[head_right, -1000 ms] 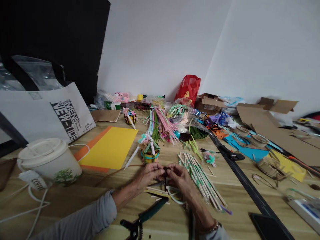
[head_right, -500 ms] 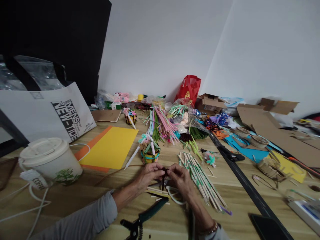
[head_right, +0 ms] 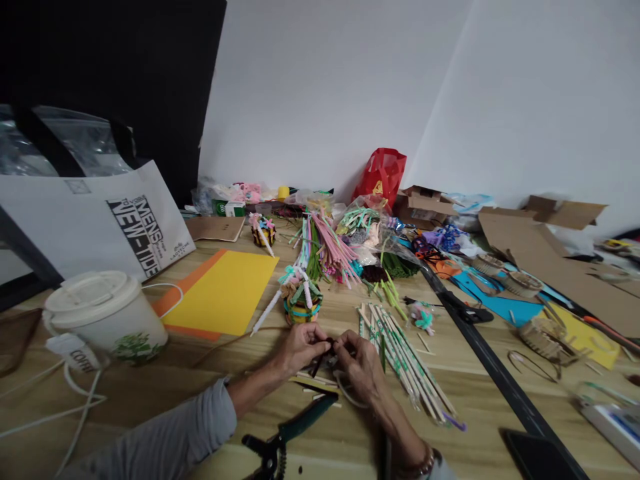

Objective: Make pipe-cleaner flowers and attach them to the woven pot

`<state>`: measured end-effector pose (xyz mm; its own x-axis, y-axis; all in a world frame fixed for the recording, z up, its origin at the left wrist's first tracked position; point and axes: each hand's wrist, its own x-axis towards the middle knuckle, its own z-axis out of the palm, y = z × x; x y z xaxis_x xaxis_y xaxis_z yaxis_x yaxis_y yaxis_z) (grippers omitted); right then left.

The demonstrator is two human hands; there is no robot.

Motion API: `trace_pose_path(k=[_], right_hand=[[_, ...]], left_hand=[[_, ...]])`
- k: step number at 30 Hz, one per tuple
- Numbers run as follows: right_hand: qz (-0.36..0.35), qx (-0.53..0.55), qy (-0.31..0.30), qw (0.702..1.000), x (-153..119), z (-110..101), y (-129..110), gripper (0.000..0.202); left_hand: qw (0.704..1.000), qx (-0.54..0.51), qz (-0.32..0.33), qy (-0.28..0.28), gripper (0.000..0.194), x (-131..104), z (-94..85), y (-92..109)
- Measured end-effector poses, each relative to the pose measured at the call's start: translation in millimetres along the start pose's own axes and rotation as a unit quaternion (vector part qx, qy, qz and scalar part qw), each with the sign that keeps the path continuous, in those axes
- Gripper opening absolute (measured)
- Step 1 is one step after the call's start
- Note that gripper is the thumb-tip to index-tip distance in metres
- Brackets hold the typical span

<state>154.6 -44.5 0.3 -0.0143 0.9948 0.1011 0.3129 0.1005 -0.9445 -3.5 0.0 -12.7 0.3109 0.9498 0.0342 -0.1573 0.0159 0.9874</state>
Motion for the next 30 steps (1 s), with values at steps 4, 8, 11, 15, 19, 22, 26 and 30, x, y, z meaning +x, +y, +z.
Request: trace_pose_path(k=[4,8,11,15,19,22,26,30], right_hand=[[-0.03,0.027,-0.02,0.999,2.9,-4.9,-1.9,0.027],[-0.067,-0.029,-0.033,0.997,2.7,-9.7,-4.1,0.02],[-0.104,-0.068,-0.046,0.991,2.4,-13.0,-6.4,0.019],[-0.119,-0.095,-0.061,0.986,2.3,-16.4,-8.6,0.017],[-0.119,-0.111,-0.069,0.984,2.4,-17.9,-6.2,0.017],[-0.12,-0.114,-0.062,0.984,2.4,-17.9,-3.8,0.018],[-0.109,-0.091,-0.055,0.988,2.2,-16.9,-3.2,0.019],[-0.082,-0.067,-0.05,0.993,2.6,-15.5,-5.1,0.023]], left_hand=[[0.998,-0.04,-0.043,0.004,0.025,0.3,-2.5,4.6],[0.995,-0.069,-0.065,-0.011,0.03,-0.5,-4.0,3.0],[0.993,-0.081,-0.081,-0.016,0.032,0.2,-4.8,-1.8],[0.99,-0.099,-0.094,-0.021,0.035,1.8,-5.1,-6.0],[0.99,-0.102,-0.097,-0.026,0.037,1.9,-4.9,-5.3],[0.989,-0.107,-0.098,-0.033,0.038,1.9,-5.2,-4.9],[0.988,-0.11,-0.096,-0.04,0.04,2.0,-5.4,-5.8],[0.991,-0.094,-0.087,-0.039,0.036,-0.1,-4.0,-4.3]])
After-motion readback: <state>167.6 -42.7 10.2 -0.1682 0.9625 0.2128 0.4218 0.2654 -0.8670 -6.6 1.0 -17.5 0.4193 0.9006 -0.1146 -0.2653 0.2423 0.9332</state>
